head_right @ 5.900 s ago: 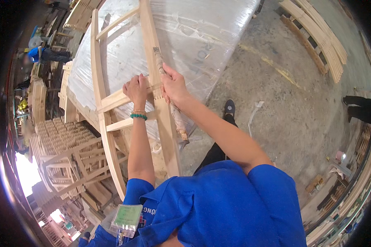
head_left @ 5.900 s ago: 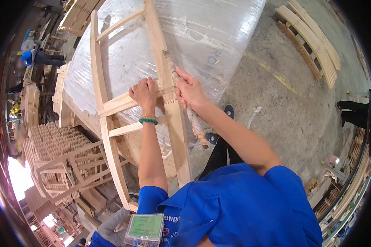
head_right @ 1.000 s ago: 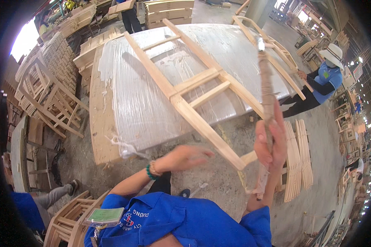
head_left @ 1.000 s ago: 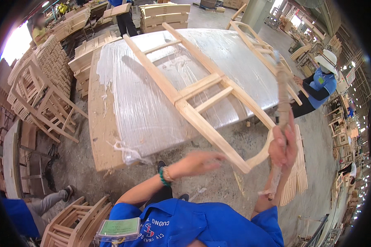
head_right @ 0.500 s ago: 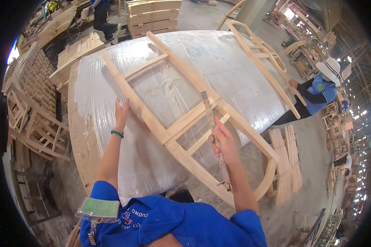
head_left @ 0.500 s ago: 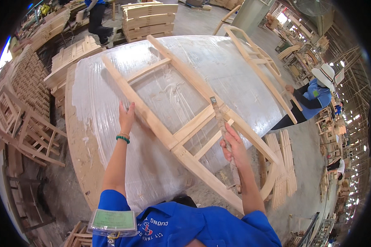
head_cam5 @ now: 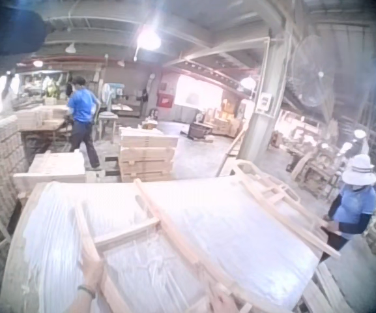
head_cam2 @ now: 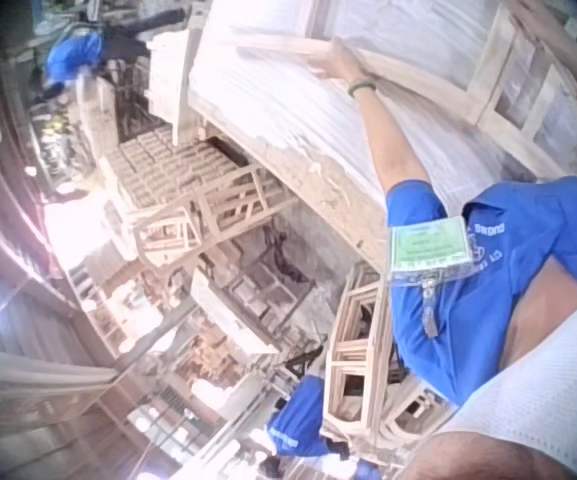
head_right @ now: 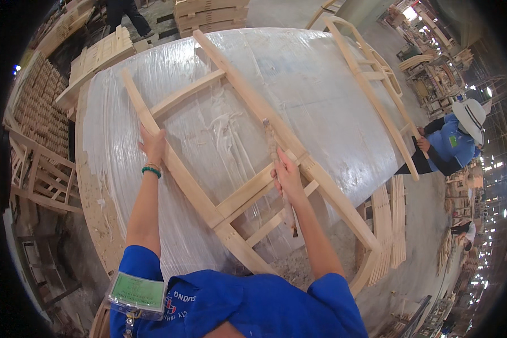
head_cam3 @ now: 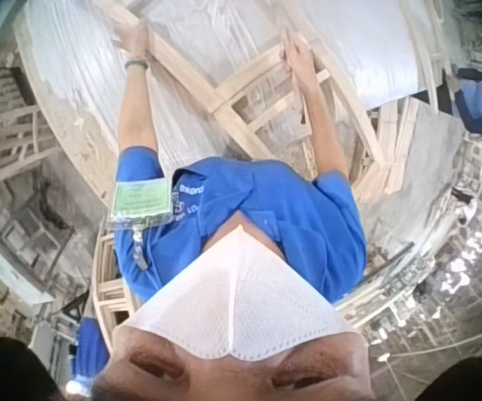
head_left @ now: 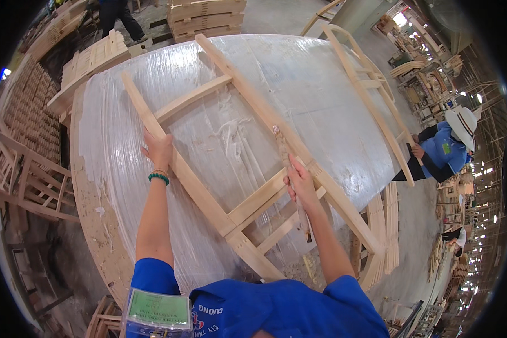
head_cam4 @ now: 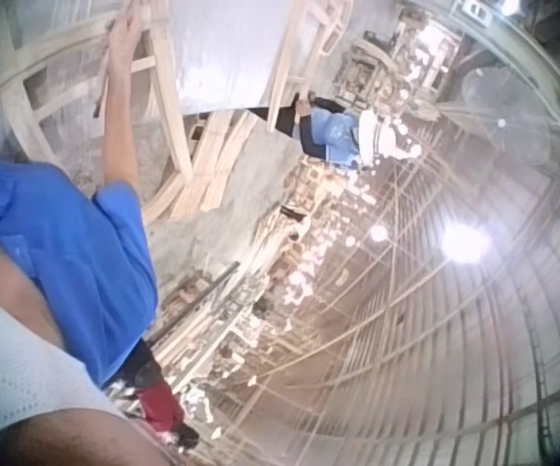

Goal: The person sands the edges and corners of wooden chair frames using a sanding block. They repeatedly pick up frames from a stack, sand them on a plastic-covered table, and place them back. Other workers are visible in the background.

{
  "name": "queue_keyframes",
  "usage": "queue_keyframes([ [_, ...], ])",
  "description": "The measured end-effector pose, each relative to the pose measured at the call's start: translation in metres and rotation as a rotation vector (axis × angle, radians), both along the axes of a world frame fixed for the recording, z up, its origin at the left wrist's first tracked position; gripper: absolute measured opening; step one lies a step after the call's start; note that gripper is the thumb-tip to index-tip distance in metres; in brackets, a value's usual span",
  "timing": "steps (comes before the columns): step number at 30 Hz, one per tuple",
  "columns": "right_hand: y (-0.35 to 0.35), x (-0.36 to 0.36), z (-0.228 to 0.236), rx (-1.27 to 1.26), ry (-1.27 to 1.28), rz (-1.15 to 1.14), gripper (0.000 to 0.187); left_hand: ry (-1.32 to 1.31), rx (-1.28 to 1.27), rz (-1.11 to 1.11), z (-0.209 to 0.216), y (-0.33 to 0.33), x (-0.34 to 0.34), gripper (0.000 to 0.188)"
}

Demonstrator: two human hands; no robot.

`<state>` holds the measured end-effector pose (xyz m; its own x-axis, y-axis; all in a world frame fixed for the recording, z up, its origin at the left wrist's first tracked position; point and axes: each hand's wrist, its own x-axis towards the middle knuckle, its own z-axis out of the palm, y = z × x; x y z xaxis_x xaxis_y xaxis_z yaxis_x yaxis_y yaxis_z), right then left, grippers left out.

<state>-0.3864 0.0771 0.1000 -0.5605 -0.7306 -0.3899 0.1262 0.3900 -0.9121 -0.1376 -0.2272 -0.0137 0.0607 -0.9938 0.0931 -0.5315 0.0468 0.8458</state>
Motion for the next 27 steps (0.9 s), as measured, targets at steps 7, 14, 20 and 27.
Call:
queue_keyframes([
  [7, -0.043, -0.025, -0.024, -0.045, -0.065, 0.002, 0.05, -0.017, -0.021, -0.029, -0.006, -0.004, 0.002, 0.092],
  [14, -0.048, -0.04, -0.029, -0.113, -0.265, -0.042, 0.05, -0.022, -0.014, -0.044, -0.007, -0.005, -0.001, 0.095],
  [20, -0.053, -0.042, -0.028, -0.077, -0.254, -0.055, 0.049, -0.004, -0.006, -0.063, -0.008, -0.005, 0.0, 0.097],
  [27, -0.057, -0.047, -0.028, -0.067, -0.29, -0.007, 0.05, -0.032, -0.025, -0.062, -0.009, -0.006, 0.008, 0.097],
])
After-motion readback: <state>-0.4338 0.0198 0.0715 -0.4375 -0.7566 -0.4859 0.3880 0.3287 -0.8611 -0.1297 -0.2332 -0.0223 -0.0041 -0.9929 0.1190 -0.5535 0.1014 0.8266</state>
